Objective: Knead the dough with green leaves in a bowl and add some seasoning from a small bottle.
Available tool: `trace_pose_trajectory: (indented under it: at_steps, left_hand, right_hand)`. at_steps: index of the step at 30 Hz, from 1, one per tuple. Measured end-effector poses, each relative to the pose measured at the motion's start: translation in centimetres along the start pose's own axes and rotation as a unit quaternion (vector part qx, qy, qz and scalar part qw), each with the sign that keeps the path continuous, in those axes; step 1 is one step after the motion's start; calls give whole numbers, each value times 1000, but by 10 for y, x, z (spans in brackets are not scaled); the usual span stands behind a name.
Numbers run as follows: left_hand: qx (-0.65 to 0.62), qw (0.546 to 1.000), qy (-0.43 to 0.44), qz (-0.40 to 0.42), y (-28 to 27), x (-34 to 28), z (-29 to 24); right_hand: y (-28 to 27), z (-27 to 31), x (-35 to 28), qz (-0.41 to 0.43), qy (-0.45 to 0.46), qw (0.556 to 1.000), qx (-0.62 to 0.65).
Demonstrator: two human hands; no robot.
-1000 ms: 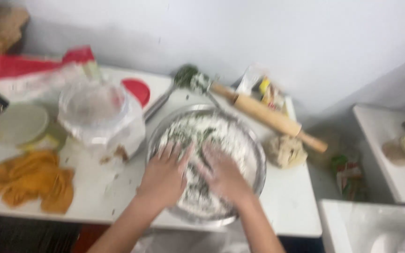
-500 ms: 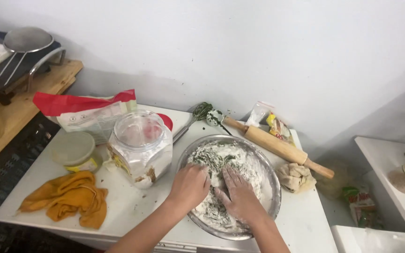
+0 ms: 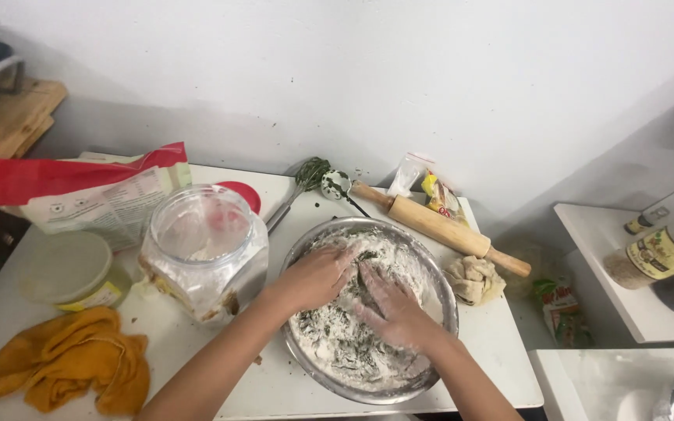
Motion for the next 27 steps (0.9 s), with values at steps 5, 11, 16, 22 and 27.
trace_pose_trajectory:
  at_steps: [5, 11, 16, 22, 27]
  left_hand:
    - [-104, 989, 45, -98, -31, 0, -10]
    - [-110, 986, 40, -116, -57, 19, -14]
    - [-22, 976, 121, -178, -59, 25, -15]
    - [73, 988, -33, -132, -70, 22, -2]
    - [155, 967, -7, -203, -26, 47, 41]
  right_hand:
    - [-25, 0, -15, 51, 76, 996, -3]
    - [-21, -13, -33, 102, 158, 980, -66]
    - [-44, 10, -57, 163, 199, 966, -21]
    - [-3, 13, -76, 257, 223, 934, -110]
    - [-2, 26, -64, 162, 190, 962, -114]
Point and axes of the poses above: each hand's wrist, its own x-axis towards the middle knuckle, its own y-axis out of the palm, z = x × y, the point moved 10 cm from there along x, towards the middle knuckle, and after that the axes turned 2 degrees about -x, right-handed, at the moved point
